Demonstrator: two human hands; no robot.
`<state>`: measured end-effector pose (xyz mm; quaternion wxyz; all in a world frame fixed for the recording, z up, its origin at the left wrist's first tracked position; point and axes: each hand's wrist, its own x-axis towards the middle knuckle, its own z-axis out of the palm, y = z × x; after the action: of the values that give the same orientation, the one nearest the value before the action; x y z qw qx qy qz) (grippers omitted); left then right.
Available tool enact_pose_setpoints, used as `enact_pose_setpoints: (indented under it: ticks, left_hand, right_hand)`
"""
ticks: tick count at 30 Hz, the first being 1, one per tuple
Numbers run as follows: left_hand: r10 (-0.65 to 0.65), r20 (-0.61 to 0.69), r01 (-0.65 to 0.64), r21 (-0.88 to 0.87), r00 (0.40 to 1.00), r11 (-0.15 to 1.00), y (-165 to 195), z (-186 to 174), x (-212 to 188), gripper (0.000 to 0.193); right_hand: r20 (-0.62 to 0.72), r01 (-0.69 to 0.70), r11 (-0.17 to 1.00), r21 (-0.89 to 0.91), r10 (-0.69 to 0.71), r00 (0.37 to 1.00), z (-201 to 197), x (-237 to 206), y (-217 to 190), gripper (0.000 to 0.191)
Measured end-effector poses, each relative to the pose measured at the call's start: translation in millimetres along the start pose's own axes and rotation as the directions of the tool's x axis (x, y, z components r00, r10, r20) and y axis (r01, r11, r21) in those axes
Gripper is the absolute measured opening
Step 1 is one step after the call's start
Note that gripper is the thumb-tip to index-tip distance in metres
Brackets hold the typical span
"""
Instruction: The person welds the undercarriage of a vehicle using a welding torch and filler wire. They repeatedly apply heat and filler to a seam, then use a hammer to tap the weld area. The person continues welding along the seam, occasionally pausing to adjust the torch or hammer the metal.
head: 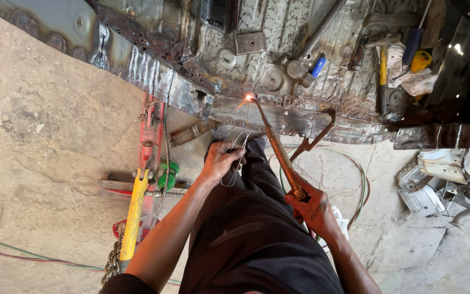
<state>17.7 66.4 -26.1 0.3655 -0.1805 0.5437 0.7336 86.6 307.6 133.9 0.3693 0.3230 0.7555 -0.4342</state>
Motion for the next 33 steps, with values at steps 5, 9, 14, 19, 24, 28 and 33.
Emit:
enact_pose_setpoints:
  ticks: [5, 9, 14, 19, 24, 28, 33]
  left_hand:
    - [-0.006, -0.002, 0.006, -0.005, 1.0, 1.0, -0.4, -2.7, 0.3, 0.014]
    - [-0.019, -0.004, 0.019, -0.006, 1.0, 1.0, -1.7, -3.3, 1.4, 0.014]
    - [-0.004, -0.001, 0.004, -0.006, 1.0, 1.0, -3.1, -2.5, 3.1, 0.013]
    - [-0.015, -0.007, 0.014, -0.005, 1.0, 1.0, -2.2, -2.4, 3.0, 0.014]
    - [-0.003, 0.004, 0.003, -0.015, 1.0, 1.0, -0.9, -2.6, 2.4, 0.014]
    - [-0.002, 0.001, 0.002, 0.005, 1.0, 1.0, -0.7, -2.8, 2.7, 0.014]
    - [-0.008, 0.004, 0.008, 0.017, 1.0, 1.0, -2.0, -3.3, 3.5, 0.014]
  right_hand:
    - [0.005, -0.002, 1.0, 0.023, 0.002, 1.0, 0.0, 1.8, -0.5, 0.071]
    - [0.007, 0.003, 1.0, 0.021, -0.004, 1.0, 0.1, 2.2, 0.2, 0.072]
    - [0.006, -0.007, 1.0, 0.026, 0.007, 1.0, 0.8, 2.0, 0.8, 0.071]
    - [0.003, 0.009, 1.0, 0.009, -0.009, 1.0, -1.2, 1.3, 0.7, 0.07]
    - [0.002, 0.003, 1.0, 0.024, -0.004, 1.0, -0.7, 1.6, 0.6, 0.072]
    - [-0.002, 0.01, 1.0, 0.013, -0.01, 1.0, -0.2, 2.4, 0.9, 0.071]
    - [-0.008, 0.029, 1.0, 0.003, -0.029, 1.0, 1.4, 3.0, 2.3, 0.07]
